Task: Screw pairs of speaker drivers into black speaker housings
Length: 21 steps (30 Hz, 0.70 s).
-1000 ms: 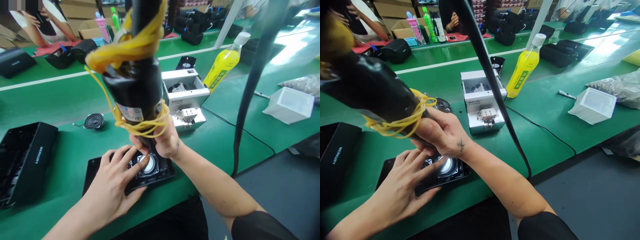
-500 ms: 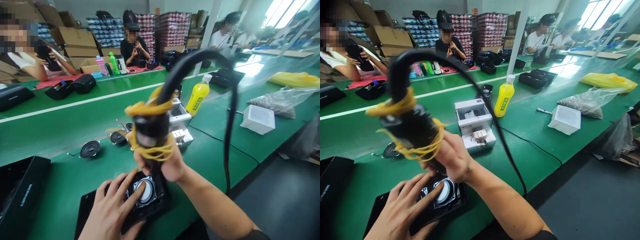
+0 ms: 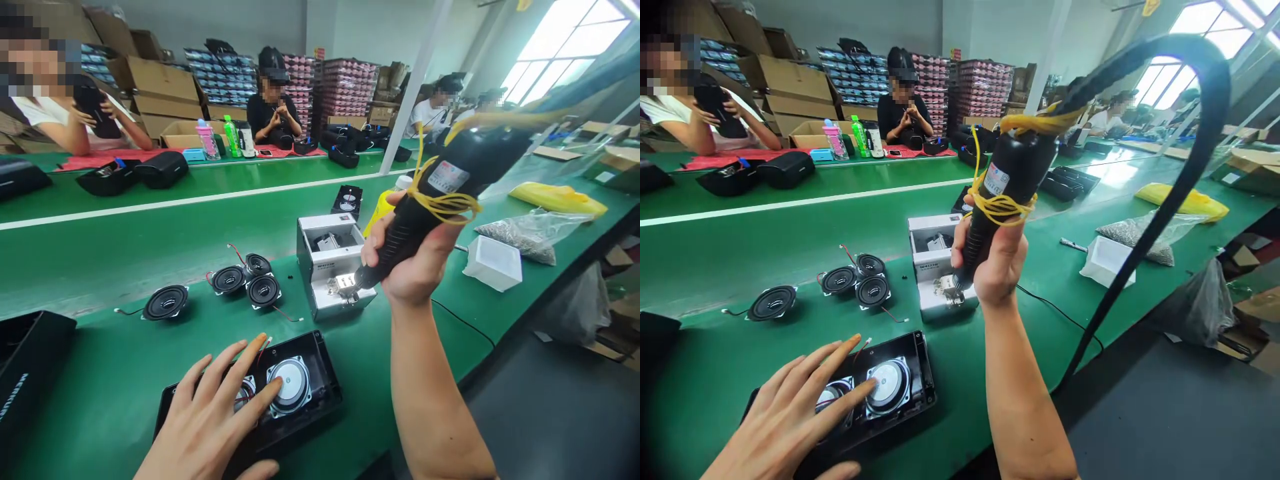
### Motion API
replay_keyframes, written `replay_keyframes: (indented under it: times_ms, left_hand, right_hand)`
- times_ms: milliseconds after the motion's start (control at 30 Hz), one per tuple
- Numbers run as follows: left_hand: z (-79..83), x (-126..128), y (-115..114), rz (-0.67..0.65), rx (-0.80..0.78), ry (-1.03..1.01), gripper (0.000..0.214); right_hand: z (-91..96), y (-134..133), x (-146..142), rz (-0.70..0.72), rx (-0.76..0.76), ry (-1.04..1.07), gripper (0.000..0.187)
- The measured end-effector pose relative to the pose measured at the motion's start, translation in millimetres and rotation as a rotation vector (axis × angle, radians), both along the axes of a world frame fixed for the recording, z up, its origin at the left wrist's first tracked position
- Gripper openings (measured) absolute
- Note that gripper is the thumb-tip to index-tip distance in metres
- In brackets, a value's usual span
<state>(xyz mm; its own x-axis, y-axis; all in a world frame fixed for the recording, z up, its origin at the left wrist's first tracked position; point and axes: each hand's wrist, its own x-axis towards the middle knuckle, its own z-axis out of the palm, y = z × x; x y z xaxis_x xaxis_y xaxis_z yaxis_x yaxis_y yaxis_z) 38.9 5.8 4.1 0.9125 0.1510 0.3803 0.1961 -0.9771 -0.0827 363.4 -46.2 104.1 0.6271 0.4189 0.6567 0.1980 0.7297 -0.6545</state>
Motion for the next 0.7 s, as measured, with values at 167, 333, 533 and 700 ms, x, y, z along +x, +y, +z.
replay_keyframes:
  times_ms: [167,333,533,700]
  left_hand:
    - [-8.4,-13.0,-5.3,0.057,-0.075,0.004,0.063]
    - [-7.3,-13.8,-8.7,0.091,-0.079,0.021,0.071]
    - [-0.8,-12.2,-11.5,0.124,-0.081,0.070,0.090]
    - [7.1,-9.7,-16.0,0.129,-0.094,0.107,0.097]
  right_hand:
    - [-4.3,2.5,4.6,-0.007,-0.039,0.007,0.070]
    - [-7.9,3.2,5.3,0.006,-0.043,0.011,0.070]
    - [-5.1,-5.7,-1.5,0.018,-0.050,0.020,0.068]
    - [3.3,-12.8,-12.6,0.142,-0.021,0.050,0.069]
